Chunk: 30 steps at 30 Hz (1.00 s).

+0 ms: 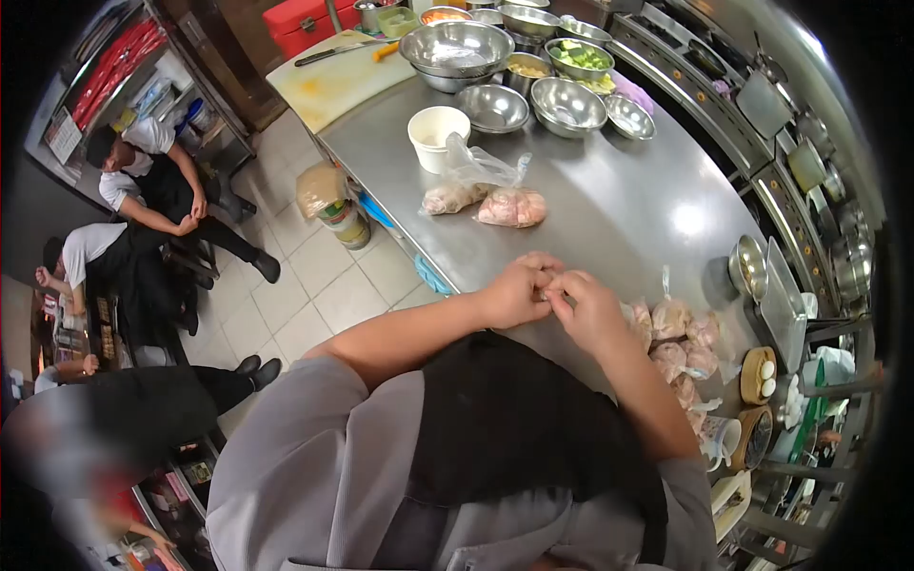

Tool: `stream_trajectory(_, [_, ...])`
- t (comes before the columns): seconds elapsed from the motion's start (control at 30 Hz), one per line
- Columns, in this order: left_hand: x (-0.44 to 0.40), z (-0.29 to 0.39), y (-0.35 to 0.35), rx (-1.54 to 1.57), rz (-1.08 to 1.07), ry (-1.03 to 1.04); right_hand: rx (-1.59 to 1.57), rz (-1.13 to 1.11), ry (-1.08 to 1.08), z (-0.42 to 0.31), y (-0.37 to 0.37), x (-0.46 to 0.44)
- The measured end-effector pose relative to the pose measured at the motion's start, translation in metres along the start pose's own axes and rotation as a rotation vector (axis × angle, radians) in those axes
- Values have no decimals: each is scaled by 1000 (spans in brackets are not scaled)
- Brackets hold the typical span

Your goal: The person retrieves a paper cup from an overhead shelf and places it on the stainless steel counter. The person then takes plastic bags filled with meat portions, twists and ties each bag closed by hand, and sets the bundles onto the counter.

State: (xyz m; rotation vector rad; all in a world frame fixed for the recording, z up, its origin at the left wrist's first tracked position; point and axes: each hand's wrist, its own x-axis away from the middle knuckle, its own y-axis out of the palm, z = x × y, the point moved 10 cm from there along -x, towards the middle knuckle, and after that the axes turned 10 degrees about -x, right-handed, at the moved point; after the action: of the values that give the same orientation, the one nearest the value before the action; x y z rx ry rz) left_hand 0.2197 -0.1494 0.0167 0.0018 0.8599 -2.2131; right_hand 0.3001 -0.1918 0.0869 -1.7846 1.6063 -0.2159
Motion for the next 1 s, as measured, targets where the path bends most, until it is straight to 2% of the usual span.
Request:
stream_trajectory(0.2, [4,8,-4,84,30,-88,-13,-39,12,6,3,-5])
stream_trajectory(0.3, [5,22,-16,-199,183,43,-18,-61,122,25,10,-2])
stream_trajectory(0.43, [1,22,-20,-219,200,32,-178,-38,241,41,14,2])
stream_trajectory(0.57, [1,15,-20,-152,2,-63,-473,-31,439,71,28,13])
stream_trajectory(0.77, [11,6,-28,-85,136,-56,-803,-27,790,88,43,23])
stream_trajectory(0.87, [11,-3,-23,24,106,-145,-850,-26,818,95,48,24])
stream_trajectory(1.0, [9,0,-29,4,197,-122,-858,-24,860,95,46,23])
